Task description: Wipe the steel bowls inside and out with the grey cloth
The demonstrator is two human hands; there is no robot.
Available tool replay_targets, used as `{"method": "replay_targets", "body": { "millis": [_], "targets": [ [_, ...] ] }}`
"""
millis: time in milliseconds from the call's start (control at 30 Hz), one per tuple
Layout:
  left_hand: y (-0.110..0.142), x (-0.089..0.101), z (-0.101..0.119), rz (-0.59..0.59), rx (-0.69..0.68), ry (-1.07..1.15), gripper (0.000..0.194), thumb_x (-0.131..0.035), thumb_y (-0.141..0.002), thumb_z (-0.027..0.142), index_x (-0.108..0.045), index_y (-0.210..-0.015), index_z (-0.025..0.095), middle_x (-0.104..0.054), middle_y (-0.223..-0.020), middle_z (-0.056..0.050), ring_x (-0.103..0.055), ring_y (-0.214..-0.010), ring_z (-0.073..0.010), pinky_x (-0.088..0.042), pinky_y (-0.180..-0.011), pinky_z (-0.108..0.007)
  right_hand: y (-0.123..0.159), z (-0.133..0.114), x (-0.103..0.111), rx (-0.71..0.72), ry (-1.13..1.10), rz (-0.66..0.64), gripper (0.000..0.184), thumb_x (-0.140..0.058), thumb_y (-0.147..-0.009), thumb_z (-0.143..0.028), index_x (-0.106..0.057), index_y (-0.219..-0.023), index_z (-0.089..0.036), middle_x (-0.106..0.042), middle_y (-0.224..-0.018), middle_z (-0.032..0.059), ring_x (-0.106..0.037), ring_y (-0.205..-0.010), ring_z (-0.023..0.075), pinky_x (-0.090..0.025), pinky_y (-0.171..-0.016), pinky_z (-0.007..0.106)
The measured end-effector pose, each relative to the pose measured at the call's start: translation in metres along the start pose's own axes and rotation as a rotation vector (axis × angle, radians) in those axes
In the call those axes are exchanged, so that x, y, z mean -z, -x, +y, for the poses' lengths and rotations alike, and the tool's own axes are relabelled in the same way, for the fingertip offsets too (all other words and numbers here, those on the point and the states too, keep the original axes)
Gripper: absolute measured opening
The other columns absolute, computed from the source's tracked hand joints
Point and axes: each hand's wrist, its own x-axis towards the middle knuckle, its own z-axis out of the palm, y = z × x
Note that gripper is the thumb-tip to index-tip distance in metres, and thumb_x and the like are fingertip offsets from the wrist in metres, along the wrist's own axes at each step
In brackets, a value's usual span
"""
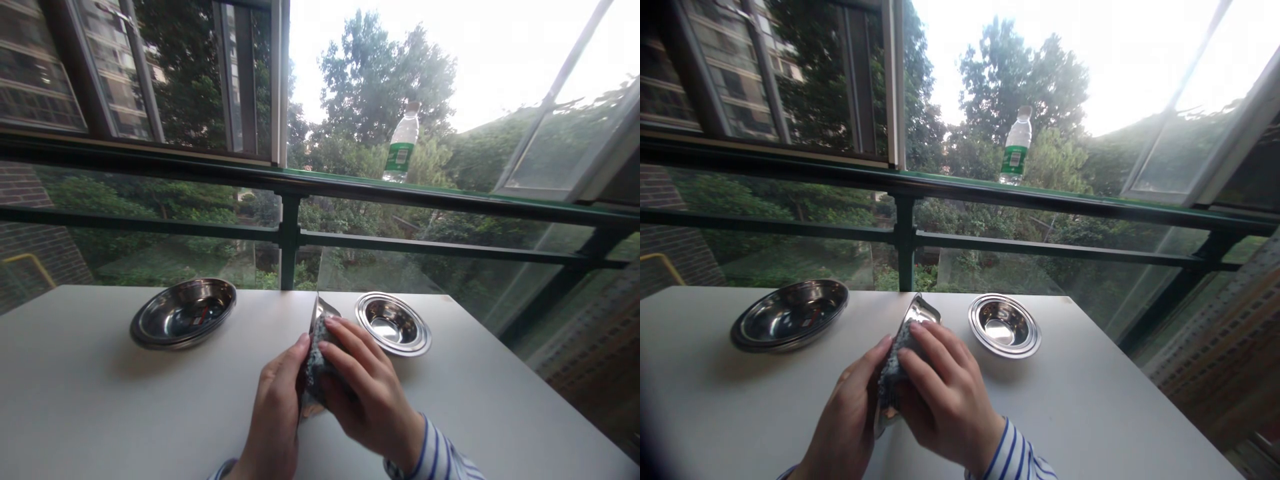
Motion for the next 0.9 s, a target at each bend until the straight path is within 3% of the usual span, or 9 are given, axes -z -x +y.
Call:
{"method": "replay_targets", "body": {
  "millis": [200, 433, 667, 900],
  "targets": [
    [0.001, -0.003, 0.002, 0.015, -0.019, 0.018, 0.02, -0.068, -0.069, 0.033, -0.073, -0.077, 0.015, -0.064, -0.061, 0.0, -0.058, -0.061, -0.0131, -0.047, -0.059, -0.02, 0.003, -0.003, 0.0, 0.045, 0.031, -0.031, 0.036, -0.054, -0.081, -0.018, -0.052, -0.116, -0.013, -0.051, -0.129, 0.0176, -0.043, -0.123, 0.0297, -0.044, -0.096, 0.049],
    [0.008, -0.009, 0.003, 0.055, 0.005, -0.026, 0.016, -0.069, -0.066, 0.031, -0.072, -0.066, 0.016, -0.066, -0.061, -0.001, -0.06, -0.067, -0.017, -0.049, -0.063, -0.023, 0.0, 0.004, 0.002, -0.094, -0.013, -0.004, 0.034, -0.05, -0.083, -0.014, -0.051, -0.117, -0.014, -0.052, -0.127, 0.0166, -0.045, -0.121, 0.0268, -0.045, -0.096, 0.046],
    [0.004, -0.007, 0.01, 0.047, -0.002, -0.001, 0.013, -0.068, -0.066, 0.029, -0.072, -0.067, 0.017, -0.065, -0.06, -0.001, -0.061, -0.067, -0.0181, -0.048, -0.057, -0.023, 0.003, -0.003, 0.0, 0.036, 0.016, -0.021, 0.037, -0.053, -0.081, -0.016, -0.05, -0.118, -0.013, -0.05, -0.13, 0.0174, -0.042, -0.124, 0.0299, -0.043, -0.097, 0.049],
    [0.009, -0.013, 0.001, 0.051, 0.036, -0.042, 0.019, -0.065, -0.07, 0.032, -0.071, -0.066, 0.014, -0.066, -0.061, -0.002, -0.061, -0.066, -0.0181, -0.046, -0.058, -0.023, -0.001, 0.006, 0.005, -0.148, -0.014, -0.007, 0.033, -0.049, -0.084, -0.014, -0.052, -0.116, -0.016, -0.054, -0.125, 0.0155, -0.048, -0.119, 0.0259, -0.046, -0.095, 0.046]
  ]
}}
